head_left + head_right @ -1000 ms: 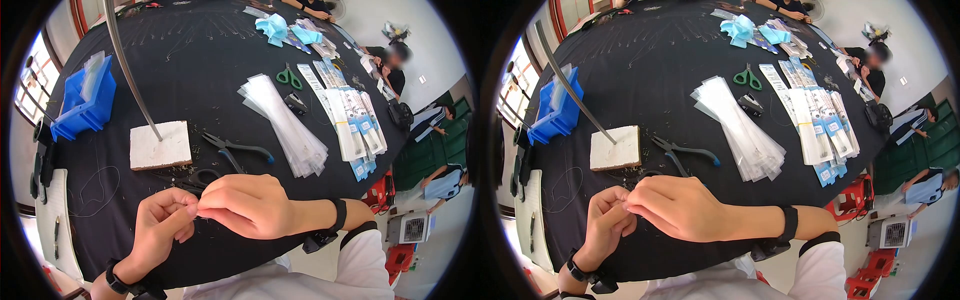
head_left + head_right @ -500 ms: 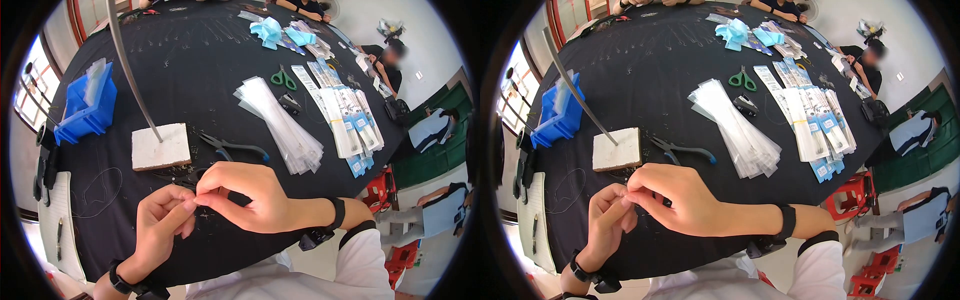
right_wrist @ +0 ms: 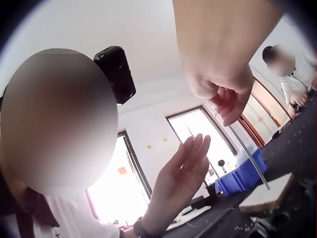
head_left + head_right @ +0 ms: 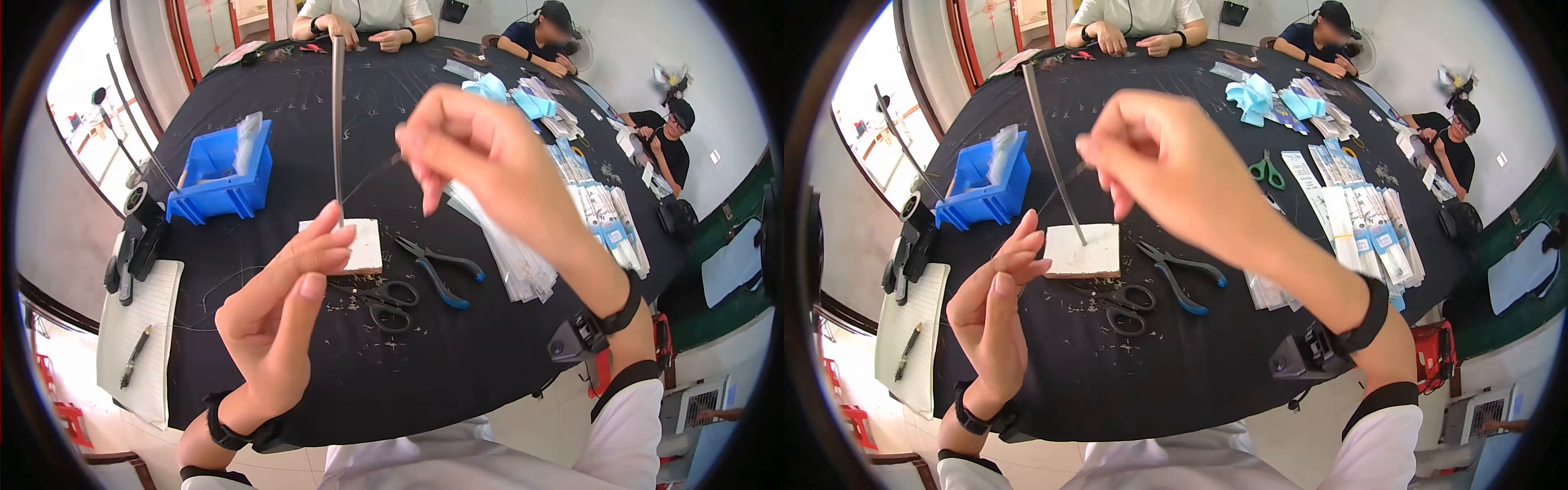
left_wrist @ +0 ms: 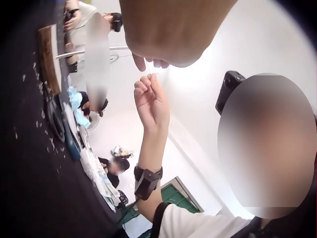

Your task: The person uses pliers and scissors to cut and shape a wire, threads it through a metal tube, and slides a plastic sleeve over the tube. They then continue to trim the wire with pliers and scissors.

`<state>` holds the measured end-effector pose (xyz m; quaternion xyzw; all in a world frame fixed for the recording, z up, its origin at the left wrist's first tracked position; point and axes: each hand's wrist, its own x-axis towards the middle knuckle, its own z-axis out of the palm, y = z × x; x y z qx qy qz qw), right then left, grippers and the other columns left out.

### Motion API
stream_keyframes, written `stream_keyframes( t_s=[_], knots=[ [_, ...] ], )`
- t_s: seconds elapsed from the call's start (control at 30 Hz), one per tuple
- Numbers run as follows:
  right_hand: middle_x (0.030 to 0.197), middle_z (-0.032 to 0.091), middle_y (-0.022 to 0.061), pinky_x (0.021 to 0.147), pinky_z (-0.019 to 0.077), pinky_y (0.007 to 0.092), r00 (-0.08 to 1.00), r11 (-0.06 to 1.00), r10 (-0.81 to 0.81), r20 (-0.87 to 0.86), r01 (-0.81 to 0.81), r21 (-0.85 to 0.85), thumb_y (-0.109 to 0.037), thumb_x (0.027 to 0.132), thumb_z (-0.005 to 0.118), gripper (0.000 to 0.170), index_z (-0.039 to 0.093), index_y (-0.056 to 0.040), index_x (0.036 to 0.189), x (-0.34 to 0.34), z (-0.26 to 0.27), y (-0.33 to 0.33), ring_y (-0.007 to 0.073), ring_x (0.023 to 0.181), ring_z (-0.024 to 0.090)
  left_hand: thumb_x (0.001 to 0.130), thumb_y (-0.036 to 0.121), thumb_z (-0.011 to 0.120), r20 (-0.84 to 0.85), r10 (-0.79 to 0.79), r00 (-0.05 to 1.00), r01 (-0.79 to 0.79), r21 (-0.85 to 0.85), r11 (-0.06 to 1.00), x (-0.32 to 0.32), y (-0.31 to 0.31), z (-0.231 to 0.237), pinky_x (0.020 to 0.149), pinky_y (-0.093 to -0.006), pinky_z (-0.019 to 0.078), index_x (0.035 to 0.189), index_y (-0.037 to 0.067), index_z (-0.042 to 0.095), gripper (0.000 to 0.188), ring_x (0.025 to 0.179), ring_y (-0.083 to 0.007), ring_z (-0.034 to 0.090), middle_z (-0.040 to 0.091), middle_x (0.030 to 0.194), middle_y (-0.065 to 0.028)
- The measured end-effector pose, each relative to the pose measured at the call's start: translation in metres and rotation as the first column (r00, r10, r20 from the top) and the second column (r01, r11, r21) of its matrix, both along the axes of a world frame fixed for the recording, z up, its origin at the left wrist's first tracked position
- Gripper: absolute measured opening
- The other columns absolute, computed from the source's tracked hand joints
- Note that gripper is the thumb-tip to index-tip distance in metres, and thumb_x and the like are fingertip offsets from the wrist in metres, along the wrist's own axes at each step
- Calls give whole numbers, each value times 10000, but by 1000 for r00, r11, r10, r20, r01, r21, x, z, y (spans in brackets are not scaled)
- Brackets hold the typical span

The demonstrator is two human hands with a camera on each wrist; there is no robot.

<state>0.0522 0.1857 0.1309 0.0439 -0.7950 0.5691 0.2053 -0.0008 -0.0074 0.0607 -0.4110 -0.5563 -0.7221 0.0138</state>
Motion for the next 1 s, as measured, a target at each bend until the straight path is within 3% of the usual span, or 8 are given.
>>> stream_keyframes(
  t_s=[0.1,0.23,0.27,0.37,0.47,0.57,0.77,1.0],
  knots=[
    [634,546,22,500,477,217,988,993,15,-154,3,118,-143,880,573,199,539,4,751,-22,23,8,66,551,540,804,-71,501,-217,-120,969,104,-83,991,-1,-8,11,858,-377,477,894,-94,637,164,983,-305,618,657,958,-188],
    [624,542,15,495,476,212,964,959,32,-263,44,279,-160,880,574,202,557,1,760,-41,39,5,70,543,545,756,-83,578,-312,-71,947,9,-196,981,3,-7,9,772,-323,494,859,-51,657,134,880,-258,636,666,856,-139],
    [610,547,15,469,444,205,961,957,39,-272,42,286,-201,872,594,242,566,-8,728,-46,41,6,64,523,531,745,-75,604,-316,-15,949,-37,-157,987,3,-4,8,728,-308,492,843,-35,663,120,818,-235,625,663,821,-122],
    [639,520,14,517,397,243,995,936,-23,-95,55,348,-123,884,551,137,537,-10,807,-38,63,-4,86,552,473,739,-77,607,-415,57,908,-133,-157,979,0,-5,10,701,-302,489,828,-29,664,116,795,-222,609,663,808,-110],
    [586,473,-3,514,391,246,978,787,27,-206,106,608,-96,874,550,160,511,-12,744,-36,72,-6,67,541,452,736,-63,622,-413,86,907,-174,-181,968,-1,-5,7,670,-292,469,818,-13,670,108,754,-207,576,665,798,-88],
    [622,532,0,533,409,221,989,798,-16,-150,103,593,-111,864,575,154,560,0,758,-39,72,-6,64,566,494,735,-41,639,-428,74,901,-190,-236,953,-3,-7,5,656,-288,447,815,9,680,103,728,-192,539,669,797,-63],
    [591,552,17,453,406,200,993,817,66,-103,6,576,-260,864,611,301,571,-16,692,-55,62,13,60,495,511,766,4,639,-294,-4,956,-99,-332,938,-4,-4,-4,663,-289,440,825,31,690,82,724,-180,531,674,784,-54],
    [585,528,-9,467,409,181,997,915,22,-67,7,404,-283,908,550,321,583,-27,717,-47,53,9,46,493,499,850,77,593,72,-126,989,145,-410,901,-3,-1,-15,702,-287,468,860,6,682,114,769,-166,598,675,801,-81]
  ],
)
